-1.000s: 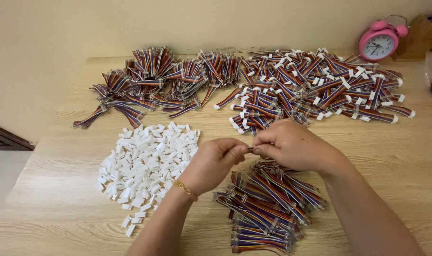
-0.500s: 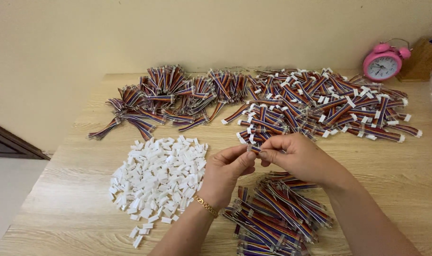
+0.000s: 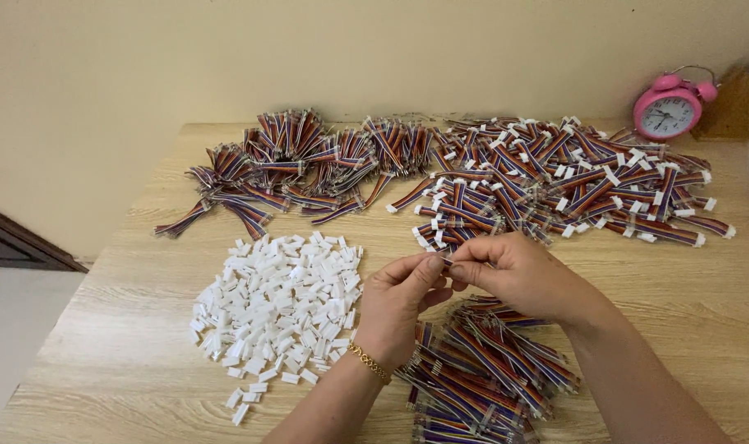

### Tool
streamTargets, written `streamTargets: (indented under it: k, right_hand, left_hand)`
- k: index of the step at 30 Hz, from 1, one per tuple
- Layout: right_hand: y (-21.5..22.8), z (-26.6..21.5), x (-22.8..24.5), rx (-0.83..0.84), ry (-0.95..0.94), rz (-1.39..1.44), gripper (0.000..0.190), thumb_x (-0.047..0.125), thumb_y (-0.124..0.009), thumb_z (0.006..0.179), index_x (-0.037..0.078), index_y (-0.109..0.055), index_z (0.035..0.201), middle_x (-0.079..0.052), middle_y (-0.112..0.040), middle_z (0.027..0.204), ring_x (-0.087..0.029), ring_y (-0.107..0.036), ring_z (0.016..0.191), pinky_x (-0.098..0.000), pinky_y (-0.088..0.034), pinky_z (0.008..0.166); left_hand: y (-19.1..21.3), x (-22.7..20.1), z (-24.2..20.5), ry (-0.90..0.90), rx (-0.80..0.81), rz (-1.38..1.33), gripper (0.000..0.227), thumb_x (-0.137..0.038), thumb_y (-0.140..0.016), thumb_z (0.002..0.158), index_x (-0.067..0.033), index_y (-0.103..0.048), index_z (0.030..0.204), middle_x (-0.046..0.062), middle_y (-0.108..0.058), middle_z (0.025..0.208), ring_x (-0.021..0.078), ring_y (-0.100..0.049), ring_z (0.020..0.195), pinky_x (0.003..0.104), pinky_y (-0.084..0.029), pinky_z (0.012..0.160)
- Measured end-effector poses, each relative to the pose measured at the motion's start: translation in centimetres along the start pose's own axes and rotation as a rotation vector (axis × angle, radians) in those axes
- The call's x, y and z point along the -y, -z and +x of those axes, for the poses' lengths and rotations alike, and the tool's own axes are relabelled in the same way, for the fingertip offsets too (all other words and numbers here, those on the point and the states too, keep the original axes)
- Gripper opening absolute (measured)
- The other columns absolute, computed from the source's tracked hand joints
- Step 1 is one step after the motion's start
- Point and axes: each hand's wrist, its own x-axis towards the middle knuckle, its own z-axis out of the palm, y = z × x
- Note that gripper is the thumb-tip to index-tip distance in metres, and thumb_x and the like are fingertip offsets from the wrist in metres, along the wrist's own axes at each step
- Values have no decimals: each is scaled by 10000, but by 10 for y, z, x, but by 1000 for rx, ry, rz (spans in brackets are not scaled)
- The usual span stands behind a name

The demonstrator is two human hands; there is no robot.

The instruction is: Plugging multi-colored ribbon cables into white plastic connectors.

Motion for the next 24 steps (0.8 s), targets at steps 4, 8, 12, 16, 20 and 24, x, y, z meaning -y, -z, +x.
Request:
streamTargets:
  k: [4, 8, 12, 16, 20, 24]
  right_hand:
    - [2, 0, -5, 73, -29, 45, 181, 120, -688, 898, 23, -833, 945, -39, -773, 721, -102, -578, 582, -239, -442, 546]
    - [-6, 0, 5, 7, -50, 44, 198, 128, -693, 881, 17, -842, 949, -76, -849, 827, -137, -701, 689, -253, -531, 632]
    - [-10, 1, 9, -76, -2, 48, 185, 131, -692, 882, 20, -829, 939, -85, -838, 823, -156, -726, 726, -269, -553, 672]
    - [-4, 0, 20, -80, -13, -25, 194, 181, -701, 885, 55, -832, 951, -90, -799, 702, -136, -450, 439, -276, -358, 449]
    - [8, -2, 31, -108, -48, 27, 173, 105, -697, 923, 1, -822, 863, -90, -684, 617, -145, -456, 485, -271, -337, 455]
    - [8, 2, 24, -110, -112, 17, 203, 122, -687, 931, -12, -819, 855, -117, -751, 679, -160, -461, 479, -287, -365, 461]
  left_hand:
    - [-9, -4, -11, -57, -55, 109, 203, -94, -758, 881, 58, -773, 1015, 159, -759, 855, 202, -696, 741, 284, -583, 711]
    - [-6, 1, -11, -336, -16, 281, 117, -78, -723, 916, 22, -760, 963, 90, -737, 916, 138, -661, 782, 244, -575, 731]
    - [-6, -1, -7, -449, 6, 366, 110, -121, -724, 940, -13, -743, 925, 28, -655, 894, 86, -581, 738, 207, -504, 647]
    - [3, -39, 3, -219, 46, 544, 106, -140, -723, 930, -50, -777, 932, 69, -722, 732, 92, -602, 620, 182, -500, 525]
    - [30, -92, 31, -252, 107, 997, 390, -211, -692, 903, -103, -703, 1278, 113, -775, 1121, 108, -699, 776, 162, -562, 560]
    - [84, -96, 64, -505, -222, 1860, 204, -351, -725, 914, -225, -819, 1045, 50, -749, 928, 152, -624, 812, 324, -551, 791]
